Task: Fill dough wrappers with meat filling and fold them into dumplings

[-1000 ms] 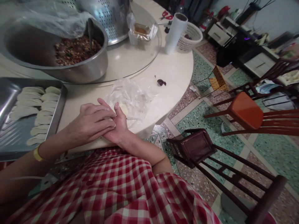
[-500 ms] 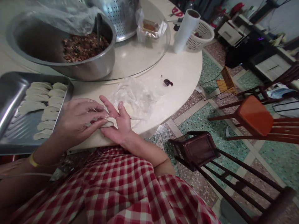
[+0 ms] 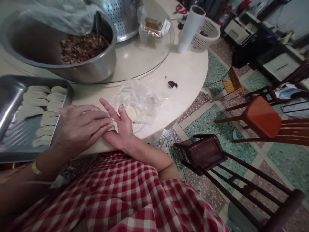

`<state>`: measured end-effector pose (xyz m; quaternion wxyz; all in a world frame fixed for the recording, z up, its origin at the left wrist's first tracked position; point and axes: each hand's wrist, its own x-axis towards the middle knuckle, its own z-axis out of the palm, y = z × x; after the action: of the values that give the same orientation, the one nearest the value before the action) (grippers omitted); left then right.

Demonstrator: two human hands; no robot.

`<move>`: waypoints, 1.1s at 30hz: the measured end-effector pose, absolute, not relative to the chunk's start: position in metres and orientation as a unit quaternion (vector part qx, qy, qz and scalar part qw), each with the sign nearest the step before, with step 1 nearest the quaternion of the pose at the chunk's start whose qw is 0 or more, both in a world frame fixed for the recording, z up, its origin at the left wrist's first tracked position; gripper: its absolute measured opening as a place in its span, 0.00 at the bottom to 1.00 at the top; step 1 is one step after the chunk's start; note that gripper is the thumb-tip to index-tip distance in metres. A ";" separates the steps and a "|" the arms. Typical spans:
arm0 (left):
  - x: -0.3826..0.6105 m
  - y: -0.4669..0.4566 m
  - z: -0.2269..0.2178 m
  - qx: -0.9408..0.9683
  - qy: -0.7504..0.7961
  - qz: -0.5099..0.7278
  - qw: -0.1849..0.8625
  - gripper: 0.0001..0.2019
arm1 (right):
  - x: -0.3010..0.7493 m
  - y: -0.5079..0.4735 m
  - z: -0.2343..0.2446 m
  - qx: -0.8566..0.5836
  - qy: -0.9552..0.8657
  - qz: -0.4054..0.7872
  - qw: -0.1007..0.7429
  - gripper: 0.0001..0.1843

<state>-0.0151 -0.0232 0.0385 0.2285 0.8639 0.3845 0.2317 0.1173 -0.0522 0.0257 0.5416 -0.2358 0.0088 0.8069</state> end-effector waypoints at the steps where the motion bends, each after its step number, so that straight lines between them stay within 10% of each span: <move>1: -0.014 -0.023 0.036 0.872 0.369 0.243 0.211 0.11 | 0.117 -0.052 0.025 -0.235 0.011 0.807 0.541 0.31; 33: -0.010 -0.017 0.031 0.927 0.217 0.301 0.063 0.15 | 0.112 -0.053 0.023 -0.246 0.051 0.801 0.544 0.30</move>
<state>-0.0102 -0.0166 0.0310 0.0629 0.9267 0.2168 0.3005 0.1119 -0.0534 0.0233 0.5437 -0.2458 0.0505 0.8009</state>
